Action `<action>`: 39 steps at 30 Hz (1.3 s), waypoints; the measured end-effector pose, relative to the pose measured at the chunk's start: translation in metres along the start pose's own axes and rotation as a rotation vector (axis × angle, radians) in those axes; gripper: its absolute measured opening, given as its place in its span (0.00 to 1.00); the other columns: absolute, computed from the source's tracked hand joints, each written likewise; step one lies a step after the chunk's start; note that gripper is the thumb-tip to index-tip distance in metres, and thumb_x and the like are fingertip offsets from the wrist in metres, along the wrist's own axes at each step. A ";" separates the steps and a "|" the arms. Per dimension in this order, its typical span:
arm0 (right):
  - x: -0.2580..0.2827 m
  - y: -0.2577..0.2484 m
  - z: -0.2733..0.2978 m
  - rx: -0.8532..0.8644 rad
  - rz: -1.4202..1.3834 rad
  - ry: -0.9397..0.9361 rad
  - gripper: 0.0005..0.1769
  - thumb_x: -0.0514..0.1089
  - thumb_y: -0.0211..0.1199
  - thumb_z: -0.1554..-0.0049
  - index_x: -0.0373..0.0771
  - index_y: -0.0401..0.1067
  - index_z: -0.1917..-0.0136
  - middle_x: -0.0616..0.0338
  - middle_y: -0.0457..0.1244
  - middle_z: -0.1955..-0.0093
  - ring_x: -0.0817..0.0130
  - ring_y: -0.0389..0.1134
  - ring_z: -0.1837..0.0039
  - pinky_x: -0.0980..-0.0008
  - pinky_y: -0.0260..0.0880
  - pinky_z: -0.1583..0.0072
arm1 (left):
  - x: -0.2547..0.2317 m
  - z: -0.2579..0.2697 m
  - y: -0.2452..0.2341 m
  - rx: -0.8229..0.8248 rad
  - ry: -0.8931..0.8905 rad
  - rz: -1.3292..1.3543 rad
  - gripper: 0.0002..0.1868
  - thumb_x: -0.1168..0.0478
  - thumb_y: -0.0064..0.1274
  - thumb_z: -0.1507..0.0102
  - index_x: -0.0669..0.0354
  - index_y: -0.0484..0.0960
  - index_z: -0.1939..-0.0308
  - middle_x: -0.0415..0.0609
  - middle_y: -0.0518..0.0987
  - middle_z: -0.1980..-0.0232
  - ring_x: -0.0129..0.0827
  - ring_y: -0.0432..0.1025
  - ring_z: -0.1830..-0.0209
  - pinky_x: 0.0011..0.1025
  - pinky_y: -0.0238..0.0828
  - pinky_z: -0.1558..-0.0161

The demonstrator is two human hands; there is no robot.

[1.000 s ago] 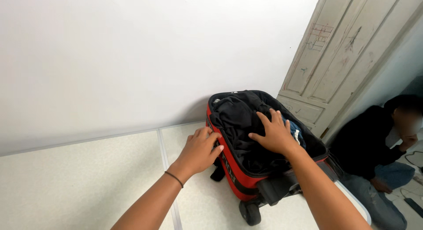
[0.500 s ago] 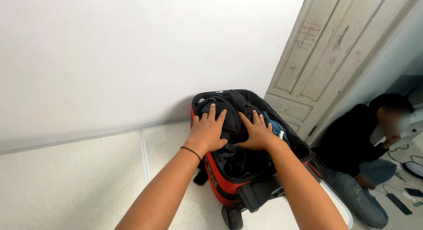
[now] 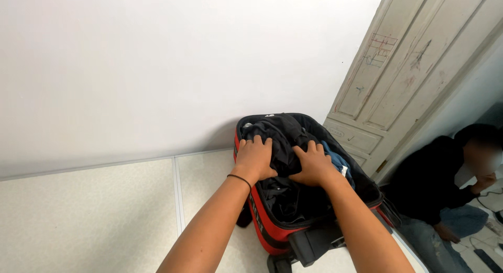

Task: The person unpacks items from a red and black suitcase, laying various t-shirts and pieces of clothing onto a table one by one.

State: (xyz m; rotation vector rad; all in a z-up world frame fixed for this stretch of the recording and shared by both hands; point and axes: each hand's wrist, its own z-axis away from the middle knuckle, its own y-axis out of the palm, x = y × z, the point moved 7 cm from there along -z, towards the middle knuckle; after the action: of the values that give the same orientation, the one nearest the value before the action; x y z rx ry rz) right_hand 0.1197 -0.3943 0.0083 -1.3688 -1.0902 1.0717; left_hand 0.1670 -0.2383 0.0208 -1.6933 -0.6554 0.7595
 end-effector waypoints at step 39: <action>-0.025 0.001 -0.030 -0.009 -0.227 0.065 0.63 0.54 0.82 0.65 0.53 0.53 0.21 0.31 0.57 0.34 0.37 0.66 0.35 0.57 0.70 0.35 | 0.018 -0.028 0.005 -0.015 -0.043 0.129 0.48 0.47 0.73 0.52 0.70 0.68 0.38 0.62 0.81 0.52 0.48 0.76 0.47 0.43 0.54 0.29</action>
State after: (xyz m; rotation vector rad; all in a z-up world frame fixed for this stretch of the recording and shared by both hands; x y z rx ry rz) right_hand 0.1445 -0.4248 0.0101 -1.2446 -1.1717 0.8524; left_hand 0.2001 -0.2435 0.0187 -1.7500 -0.5863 0.8859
